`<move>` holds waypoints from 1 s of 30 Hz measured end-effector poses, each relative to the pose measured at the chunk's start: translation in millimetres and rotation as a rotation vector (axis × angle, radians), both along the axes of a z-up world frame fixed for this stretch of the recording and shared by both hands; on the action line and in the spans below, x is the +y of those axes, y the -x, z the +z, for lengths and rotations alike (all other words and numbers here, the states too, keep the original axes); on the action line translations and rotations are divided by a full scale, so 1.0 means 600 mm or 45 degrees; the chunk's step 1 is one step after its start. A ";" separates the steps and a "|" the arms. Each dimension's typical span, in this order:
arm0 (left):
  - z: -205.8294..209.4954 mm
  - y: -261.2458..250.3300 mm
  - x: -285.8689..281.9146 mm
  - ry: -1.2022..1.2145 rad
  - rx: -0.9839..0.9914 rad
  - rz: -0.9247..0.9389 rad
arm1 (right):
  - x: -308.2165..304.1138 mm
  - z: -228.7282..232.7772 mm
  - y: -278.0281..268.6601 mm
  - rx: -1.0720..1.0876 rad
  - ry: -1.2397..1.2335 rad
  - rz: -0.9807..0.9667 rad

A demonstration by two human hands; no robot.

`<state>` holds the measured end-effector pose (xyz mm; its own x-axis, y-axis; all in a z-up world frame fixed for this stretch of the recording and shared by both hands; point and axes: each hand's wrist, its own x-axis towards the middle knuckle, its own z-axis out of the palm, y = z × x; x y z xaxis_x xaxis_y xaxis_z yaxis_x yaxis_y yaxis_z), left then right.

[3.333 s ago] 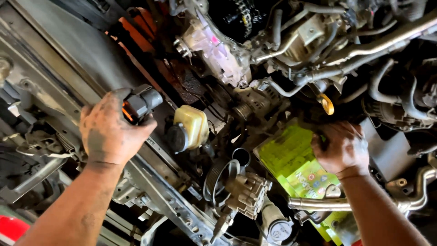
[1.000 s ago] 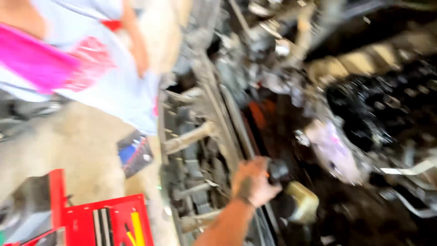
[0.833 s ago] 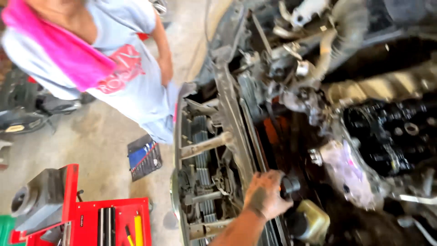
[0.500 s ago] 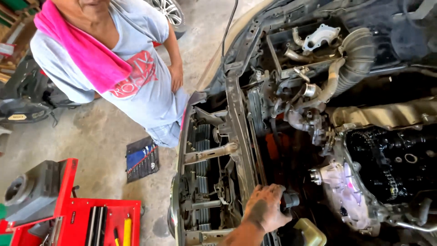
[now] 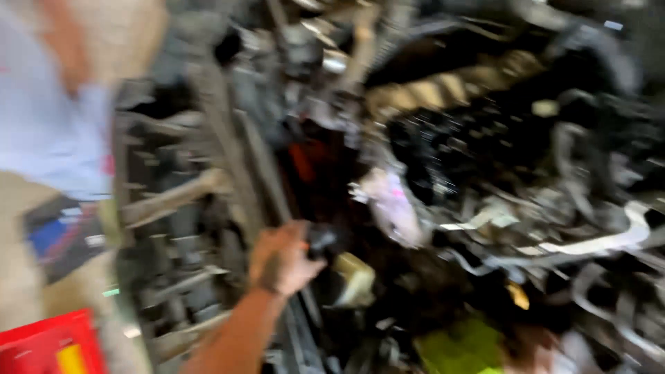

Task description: Inspecting and pointing at components within a car engine bay using a flashlight

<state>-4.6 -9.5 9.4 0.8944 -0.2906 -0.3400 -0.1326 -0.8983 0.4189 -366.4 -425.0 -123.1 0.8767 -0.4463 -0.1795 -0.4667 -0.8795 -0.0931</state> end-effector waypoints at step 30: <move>-0.025 -0.018 0.010 -0.218 0.133 -0.129 | -0.024 0.102 -0.081 -0.063 0.118 0.123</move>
<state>6.0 -3.2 -5.5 0.8210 -0.3072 -0.4813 -0.1896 -0.9418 0.2777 -318.0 -439.2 -61.6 0.9232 -0.3718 -0.0968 -0.3761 -0.9261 -0.0304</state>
